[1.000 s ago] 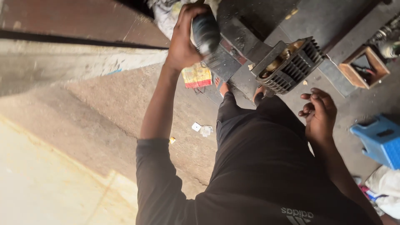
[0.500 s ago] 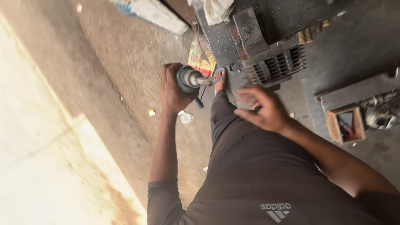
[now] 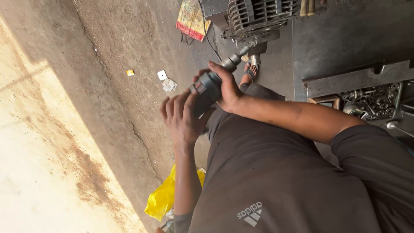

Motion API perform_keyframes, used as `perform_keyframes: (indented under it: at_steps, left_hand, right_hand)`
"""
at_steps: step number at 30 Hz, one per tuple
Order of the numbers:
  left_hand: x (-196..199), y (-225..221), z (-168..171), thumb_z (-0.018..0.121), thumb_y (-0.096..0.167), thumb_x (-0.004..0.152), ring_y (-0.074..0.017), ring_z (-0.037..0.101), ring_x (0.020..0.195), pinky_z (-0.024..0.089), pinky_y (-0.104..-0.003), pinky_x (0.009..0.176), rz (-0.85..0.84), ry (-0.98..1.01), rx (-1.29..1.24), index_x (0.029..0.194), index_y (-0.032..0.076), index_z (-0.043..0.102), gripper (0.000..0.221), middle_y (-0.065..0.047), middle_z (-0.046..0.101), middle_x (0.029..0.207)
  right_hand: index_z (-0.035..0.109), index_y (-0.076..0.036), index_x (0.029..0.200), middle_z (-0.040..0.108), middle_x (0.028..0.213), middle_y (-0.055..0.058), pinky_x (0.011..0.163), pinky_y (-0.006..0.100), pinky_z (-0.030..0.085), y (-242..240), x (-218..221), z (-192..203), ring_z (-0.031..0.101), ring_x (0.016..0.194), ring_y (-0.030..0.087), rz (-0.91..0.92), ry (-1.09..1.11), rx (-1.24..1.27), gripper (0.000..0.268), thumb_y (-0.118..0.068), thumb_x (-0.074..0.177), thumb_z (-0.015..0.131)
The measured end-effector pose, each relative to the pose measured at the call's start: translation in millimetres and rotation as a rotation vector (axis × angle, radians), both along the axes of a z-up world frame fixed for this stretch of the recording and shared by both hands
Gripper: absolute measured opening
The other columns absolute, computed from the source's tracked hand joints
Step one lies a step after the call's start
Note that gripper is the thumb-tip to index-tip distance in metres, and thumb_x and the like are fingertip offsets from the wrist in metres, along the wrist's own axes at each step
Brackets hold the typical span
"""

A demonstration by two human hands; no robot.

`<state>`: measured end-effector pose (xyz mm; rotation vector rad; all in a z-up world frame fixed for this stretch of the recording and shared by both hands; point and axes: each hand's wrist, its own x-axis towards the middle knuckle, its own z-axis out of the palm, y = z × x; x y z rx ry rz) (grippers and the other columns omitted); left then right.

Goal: Using a power drill to perform repairs or maintenance on a motorcycle engine component.

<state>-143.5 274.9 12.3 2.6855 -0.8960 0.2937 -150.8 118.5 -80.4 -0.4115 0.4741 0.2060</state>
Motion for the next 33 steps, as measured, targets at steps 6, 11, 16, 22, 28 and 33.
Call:
perform_keyframes:
  at_steps: [6,11,16,22,28,33]
  left_hand:
    - [-53.3,60.2,-31.6,0.088,0.041,0.076,-0.0271,0.067,0.114,0.056,-0.04,0.096,0.257,0.794,-0.768,0.139,0.004,0.051,0.082,-0.015,0.06,0.136]
    - [-99.3,60.5,-91.8,0.083,0.026,0.076,-0.0272,0.073,0.103,0.057,-0.038,0.095,-0.003,1.629,-1.279,0.138,-0.006,0.054,0.075,-0.018,0.072,0.123]
    - [-111.6,21.1,-92.0,0.083,0.024,0.076,-0.0269,0.071,0.101,0.057,-0.038,0.094,0.051,1.438,-1.103,0.137,-0.008,0.055,0.075,-0.02,0.073,0.117]
    - [-126.6,-19.6,-56.0,0.086,0.027,0.067,-0.0311,0.073,0.116,0.053,-0.038,0.103,0.095,0.917,-0.754,0.148,-0.007,0.047,0.096,-0.023,0.072,0.124]
    - [-149.6,-60.5,-65.2,0.088,0.026,0.069,-0.0351,0.069,0.125,0.053,-0.039,0.106,0.114,0.745,-0.812,0.151,-0.006,0.042,0.099,-0.027,0.066,0.136]
    - [-162.3,-102.8,-63.4,0.086,0.027,0.067,-0.0312,0.074,0.119,0.056,-0.037,0.103,0.277,0.804,-0.809,0.153,-0.002,0.045,0.099,-0.023,0.072,0.127]
  right_hand:
    - [0.064,-0.005,0.101,0.072,0.097,0.016,0.091,0.045,0.058,-3.2,-32.6,-16.1,0.071,0.092,0.03,0.026,0.166,0.169,0.045,-0.047,0.087,0.07]
    - [0.062,-0.006,0.098,0.069,0.094,0.014,0.09,0.048,0.058,-16.6,-52.7,-8.4,0.071,0.092,0.033,0.081,0.141,0.113,0.05,-0.052,0.082,0.074]
    - [0.059,-0.006,0.106,0.067,0.1,0.013,0.097,0.045,0.058,-37.6,-67.0,-6.6,0.07,0.098,0.029,0.049,0.203,-0.085,0.054,-0.052,0.086,0.076]
    - [0.057,-0.007,0.108,0.068,0.096,0.01,0.085,0.048,0.059,-51.3,-76.8,8.3,0.069,0.093,0.027,0.037,0.242,-0.203,0.051,-0.05,0.084,0.071]
    - [0.054,-0.013,0.109,0.064,0.088,0.011,0.072,0.049,0.058,-81.7,-76.5,9.3,0.068,0.082,0.027,0.12,0.167,-0.241,0.044,-0.046,0.083,0.068]
    - [0.055,-0.011,0.11,0.064,0.088,0.01,0.071,0.049,0.059,-116.1,-71.9,-8.5,0.068,0.081,0.027,0.209,0.152,-0.232,0.042,-0.043,0.086,0.066]
